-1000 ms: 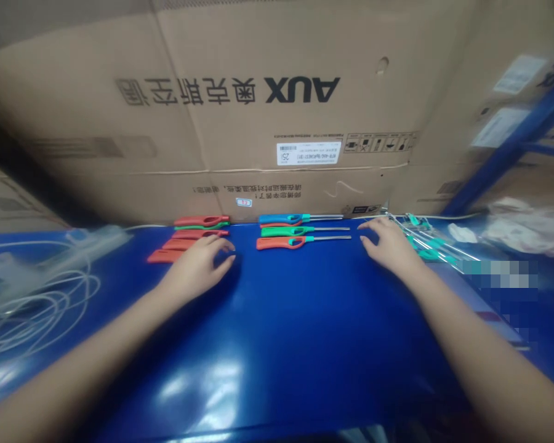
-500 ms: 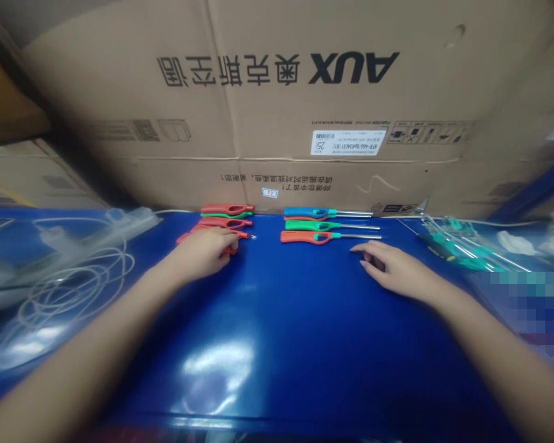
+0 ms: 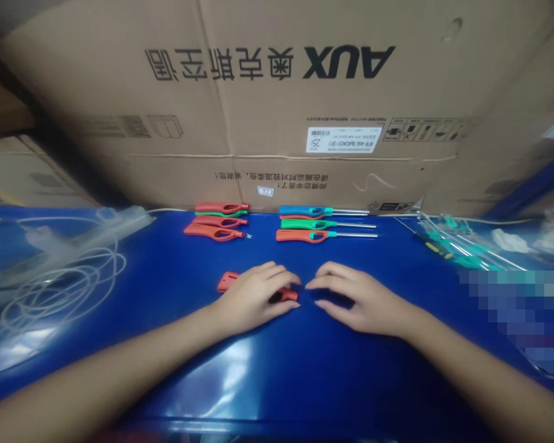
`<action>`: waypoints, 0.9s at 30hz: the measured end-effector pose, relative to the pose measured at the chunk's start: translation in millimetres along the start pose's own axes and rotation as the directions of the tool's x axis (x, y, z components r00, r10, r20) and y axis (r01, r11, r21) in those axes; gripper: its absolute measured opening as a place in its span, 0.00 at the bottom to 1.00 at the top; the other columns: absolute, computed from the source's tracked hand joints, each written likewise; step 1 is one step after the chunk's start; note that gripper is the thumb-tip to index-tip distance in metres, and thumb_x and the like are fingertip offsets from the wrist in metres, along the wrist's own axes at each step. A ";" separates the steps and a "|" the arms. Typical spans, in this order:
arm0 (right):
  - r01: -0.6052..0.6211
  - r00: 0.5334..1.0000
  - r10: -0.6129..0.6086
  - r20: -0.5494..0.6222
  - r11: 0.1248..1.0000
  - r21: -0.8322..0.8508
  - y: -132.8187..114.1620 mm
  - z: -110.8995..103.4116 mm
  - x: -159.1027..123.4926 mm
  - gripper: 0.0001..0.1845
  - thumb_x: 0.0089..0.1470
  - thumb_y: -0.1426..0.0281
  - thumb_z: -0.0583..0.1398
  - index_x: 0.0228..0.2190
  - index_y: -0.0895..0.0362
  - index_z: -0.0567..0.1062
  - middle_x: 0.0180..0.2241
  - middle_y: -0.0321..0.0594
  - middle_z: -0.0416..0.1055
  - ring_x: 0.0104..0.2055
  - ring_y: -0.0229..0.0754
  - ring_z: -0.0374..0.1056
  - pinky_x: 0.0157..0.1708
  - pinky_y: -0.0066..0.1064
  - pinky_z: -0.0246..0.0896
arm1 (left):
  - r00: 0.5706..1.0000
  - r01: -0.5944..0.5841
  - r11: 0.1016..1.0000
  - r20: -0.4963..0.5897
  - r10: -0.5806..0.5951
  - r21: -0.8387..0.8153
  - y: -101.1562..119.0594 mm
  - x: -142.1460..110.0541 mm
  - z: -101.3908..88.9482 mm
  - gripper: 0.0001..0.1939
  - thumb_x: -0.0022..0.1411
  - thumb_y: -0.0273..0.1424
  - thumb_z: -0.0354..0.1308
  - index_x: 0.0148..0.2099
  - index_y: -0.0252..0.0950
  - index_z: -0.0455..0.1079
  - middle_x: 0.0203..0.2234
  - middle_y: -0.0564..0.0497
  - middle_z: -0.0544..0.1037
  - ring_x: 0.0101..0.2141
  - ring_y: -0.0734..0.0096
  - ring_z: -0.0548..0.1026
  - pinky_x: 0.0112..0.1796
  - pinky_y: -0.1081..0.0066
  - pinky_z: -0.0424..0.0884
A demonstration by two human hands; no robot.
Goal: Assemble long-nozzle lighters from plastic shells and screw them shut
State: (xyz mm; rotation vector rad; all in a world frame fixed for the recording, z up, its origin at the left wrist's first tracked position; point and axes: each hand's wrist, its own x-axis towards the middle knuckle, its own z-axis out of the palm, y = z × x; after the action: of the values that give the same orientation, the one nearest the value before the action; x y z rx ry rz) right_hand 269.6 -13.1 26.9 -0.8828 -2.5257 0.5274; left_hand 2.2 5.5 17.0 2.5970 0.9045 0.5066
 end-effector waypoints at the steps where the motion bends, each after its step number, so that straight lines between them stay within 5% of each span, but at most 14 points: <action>1: 0.022 0.999 -0.022 0.031 1.000 -0.001 -5.9 4.2 2.4 0.18 0.65 0.67 0.58 0.55 0.50 0.72 0.49 0.43 0.70 0.49 0.42 0.69 0.48 0.34 0.67 | 1.000 -0.020 1.000 -0.020 0.020 -0.013 1.8 -0.1 3.7 0.15 0.67 0.40 0.61 0.51 0.38 0.70 0.43 0.48 0.78 0.44 0.62 0.74 0.44 0.65 0.70; 7: 0.095 0.987 -0.079 0.143 0.990 -0.108 -12.0 13.5 8.8 0.19 0.67 0.68 0.55 0.57 0.50 0.71 0.50 0.46 0.68 0.49 0.46 0.67 0.47 0.39 0.67 | 0.992 -0.112 0.989 -0.067 0.106 -0.093 1.8 -3.2 2.1 0.20 0.65 0.39 0.64 0.54 0.35 0.69 0.41 0.47 0.77 0.43 0.64 0.74 0.44 0.68 0.71; 11: 0.010 0.987 0.010 0.159 0.992 -0.127 -4.9 3.9 7.5 0.13 0.64 0.65 0.59 0.50 0.51 0.73 0.50 0.45 0.67 0.47 0.46 0.67 0.47 0.40 0.66 | 0.993 -0.102 0.995 -0.055 0.102 0.002 -3.9 -4.4 -3.1 0.22 0.64 0.40 0.64 0.57 0.38 0.70 0.46 0.47 0.78 0.46 0.60 0.75 0.47 0.63 0.71; 15: -0.082 0.982 0.101 0.160 0.989 -0.122 6.5 -13.5 0.9 0.08 0.61 0.63 0.63 0.38 0.53 0.72 0.45 0.42 0.68 0.43 0.44 0.66 0.43 0.37 0.65 | 0.991 -0.108 0.991 -0.092 0.101 -0.080 -13.5 -4.4 -2.7 0.19 0.65 0.38 0.63 0.56 0.38 0.70 0.46 0.46 0.79 0.45 0.62 0.75 0.48 0.63 0.72; 24: -0.097 0.987 0.110 0.118 0.989 -0.113 23.0 -26.5 -7.7 0.07 0.65 0.64 0.59 0.38 0.54 0.72 0.43 0.42 0.72 0.44 0.44 0.67 0.44 0.35 0.63 | 0.991 -0.072 0.980 -0.124 0.049 -0.188 -19.0 -2.3 0.2 0.19 0.63 0.34 0.65 0.55 0.38 0.72 0.45 0.47 0.79 0.46 0.64 0.76 0.49 0.66 0.73; 27: -0.095 0.995 0.094 -0.013 0.984 -0.149 21.6 -24.2 -6.0 0.08 0.68 0.65 0.55 0.38 0.54 0.72 0.39 0.41 0.74 0.41 0.43 0.68 0.42 0.34 0.63 | 0.993 -0.036 0.979 -0.121 0.011 -0.201 -19.7 -2.4 0.0 0.18 0.63 0.34 0.65 0.54 0.38 0.73 0.44 0.48 0.79 0.45 0.65 0.77 0.47 0.66 0.74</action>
State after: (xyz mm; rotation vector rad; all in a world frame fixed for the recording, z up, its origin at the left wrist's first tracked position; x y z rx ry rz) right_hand 296.5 3.9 35.5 -1.0609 -2.5539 0.3670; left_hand -9.9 18.5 8.0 2.4157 0.8134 0.7286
